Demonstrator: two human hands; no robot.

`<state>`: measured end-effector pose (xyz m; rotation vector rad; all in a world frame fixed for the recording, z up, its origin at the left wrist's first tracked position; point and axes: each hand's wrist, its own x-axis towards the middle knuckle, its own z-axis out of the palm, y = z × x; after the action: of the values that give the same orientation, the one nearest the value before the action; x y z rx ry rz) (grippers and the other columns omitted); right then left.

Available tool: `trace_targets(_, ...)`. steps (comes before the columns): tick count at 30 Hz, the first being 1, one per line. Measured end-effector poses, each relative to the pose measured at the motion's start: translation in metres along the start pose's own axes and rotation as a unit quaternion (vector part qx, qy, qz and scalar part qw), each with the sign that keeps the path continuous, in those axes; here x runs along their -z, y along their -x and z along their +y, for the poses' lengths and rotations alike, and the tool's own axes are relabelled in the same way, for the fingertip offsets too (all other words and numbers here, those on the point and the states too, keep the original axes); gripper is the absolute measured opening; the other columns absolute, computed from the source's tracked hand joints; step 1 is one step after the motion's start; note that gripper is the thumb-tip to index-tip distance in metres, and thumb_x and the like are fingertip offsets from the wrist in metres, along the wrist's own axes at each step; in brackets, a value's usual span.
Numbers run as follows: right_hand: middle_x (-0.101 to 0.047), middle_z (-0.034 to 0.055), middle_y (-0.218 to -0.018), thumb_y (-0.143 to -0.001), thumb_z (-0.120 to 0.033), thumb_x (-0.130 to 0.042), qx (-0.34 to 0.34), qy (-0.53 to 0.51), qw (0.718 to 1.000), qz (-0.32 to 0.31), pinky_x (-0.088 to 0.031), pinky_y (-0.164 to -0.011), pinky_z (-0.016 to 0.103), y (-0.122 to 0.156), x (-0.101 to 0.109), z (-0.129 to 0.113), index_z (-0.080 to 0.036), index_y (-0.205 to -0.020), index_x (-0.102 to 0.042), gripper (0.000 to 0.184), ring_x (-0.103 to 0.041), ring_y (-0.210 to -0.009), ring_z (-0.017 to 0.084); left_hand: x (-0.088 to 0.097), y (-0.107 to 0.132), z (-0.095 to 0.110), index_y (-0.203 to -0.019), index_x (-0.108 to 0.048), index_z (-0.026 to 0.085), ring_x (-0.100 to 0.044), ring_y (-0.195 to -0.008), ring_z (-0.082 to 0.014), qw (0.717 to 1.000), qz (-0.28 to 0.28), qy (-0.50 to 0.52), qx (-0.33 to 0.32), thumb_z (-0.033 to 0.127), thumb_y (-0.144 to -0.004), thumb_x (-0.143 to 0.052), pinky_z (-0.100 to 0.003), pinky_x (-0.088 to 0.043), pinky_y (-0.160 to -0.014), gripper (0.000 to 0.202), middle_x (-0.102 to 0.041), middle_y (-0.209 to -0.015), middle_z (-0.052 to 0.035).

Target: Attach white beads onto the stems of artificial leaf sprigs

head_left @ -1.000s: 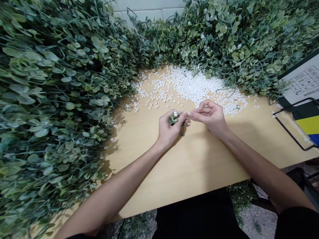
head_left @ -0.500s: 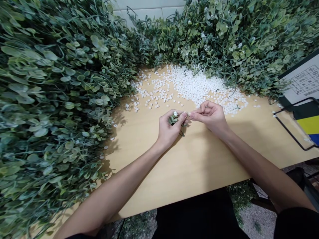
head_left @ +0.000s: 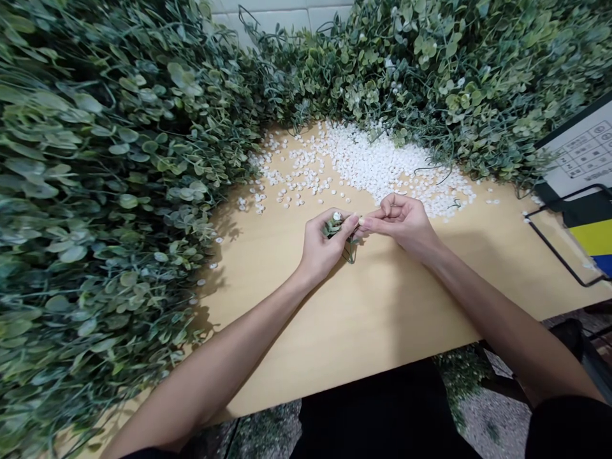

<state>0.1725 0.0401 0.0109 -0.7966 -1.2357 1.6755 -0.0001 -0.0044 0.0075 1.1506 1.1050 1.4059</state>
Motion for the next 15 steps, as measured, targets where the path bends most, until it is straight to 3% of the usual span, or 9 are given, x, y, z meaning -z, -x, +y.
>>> trace_targets(10,-0.080,0.0024,-0.084,-0.069,-0.037,-0.097,0.003,-0.052,0.999,0.007,-0.068,-0.084,0.040,-0.0052,0.0018,0.0073,-0.022,-0.080,-0.051,0.050,-0.080,-0.080,0.022,0.0012,-0.0027,-0.0054,-0.081,-0.072,0.017,-0.068,-0.065,-0.0123,0.999,0.026,-0.008,-0.023,0.046,-0.085,-0.081,-0.024,-0.059,-0.065,0.030,-0.073,-0.074,-0.0020)
trace_targets(15,-0.082,0.0032,-0.089,-0.065,-0.039,-0.099,0.021,-0.019,0.999,0.039,-0.068,-0.083,0.040,-0.0036,-0.0016,0.0060,-0.023,-0.079,-0.049,0.054,-0.080,-0.078,0.021,-0.0011,-0.0017,-0.0030,-0.082,-0.073,0.018,-0.068,-0.065,-0.0133,0.999,0.030,-0.007,-0.022,0.047,-0.084,-0.082,-0.027,-0.061,-0.065,0.030,-0.072,-0.073,-0.0017)
